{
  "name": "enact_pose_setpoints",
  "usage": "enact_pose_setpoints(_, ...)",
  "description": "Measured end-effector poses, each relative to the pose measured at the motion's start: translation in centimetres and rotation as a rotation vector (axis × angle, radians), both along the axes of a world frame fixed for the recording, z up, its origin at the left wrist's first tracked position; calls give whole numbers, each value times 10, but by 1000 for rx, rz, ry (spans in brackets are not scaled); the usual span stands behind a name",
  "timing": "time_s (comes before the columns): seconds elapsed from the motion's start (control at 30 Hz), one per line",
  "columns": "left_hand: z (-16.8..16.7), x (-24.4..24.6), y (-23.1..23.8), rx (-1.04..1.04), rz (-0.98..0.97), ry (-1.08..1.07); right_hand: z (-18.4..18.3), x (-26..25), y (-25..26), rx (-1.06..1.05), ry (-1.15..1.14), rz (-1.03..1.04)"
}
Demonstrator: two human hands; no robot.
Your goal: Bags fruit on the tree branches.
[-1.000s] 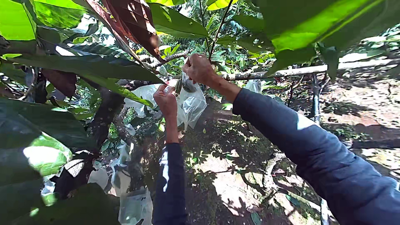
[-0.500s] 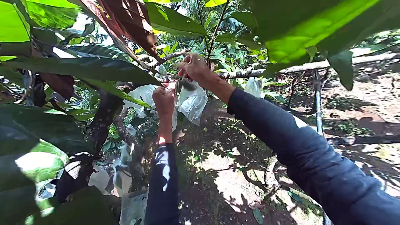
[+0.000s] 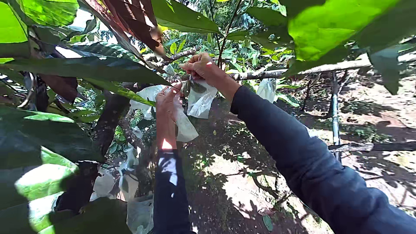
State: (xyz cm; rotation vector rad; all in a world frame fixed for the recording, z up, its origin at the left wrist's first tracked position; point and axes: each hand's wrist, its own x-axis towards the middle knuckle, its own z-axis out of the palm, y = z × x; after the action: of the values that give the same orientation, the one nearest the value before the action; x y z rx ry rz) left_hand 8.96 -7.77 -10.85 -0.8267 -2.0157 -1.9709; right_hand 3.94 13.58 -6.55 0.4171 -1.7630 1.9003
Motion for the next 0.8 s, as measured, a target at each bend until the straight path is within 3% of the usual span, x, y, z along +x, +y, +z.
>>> enact_pose_setpoints(0.07,15,-17,16,127,-2,60,-14,-6,3,33,127,37)
enact_pose_setpoints(0.13,34,-32,36,239,22,95,-2,20,-3,73,31,21)
enact_pose_setpoints(0.33,49,-29,52,136,139,260,-4,38,-9,59,71,18)
enact_pose_setpoints(0.43,56,-44,59,226,13,254,-7,36,-18,53,52,-135)
enact_pose_setpoints(0.53,69,-52,68,99,60,213,-9,33,-24,90,26,-261)
enact_pose_setpoints(0.7,69,-51,60,-46,128,335,-12,34,-27,12,39,-171)
enact_pose_setpoints(0.8,64,-47,54,138,7,299,-12,39,-23,5,60,-108)
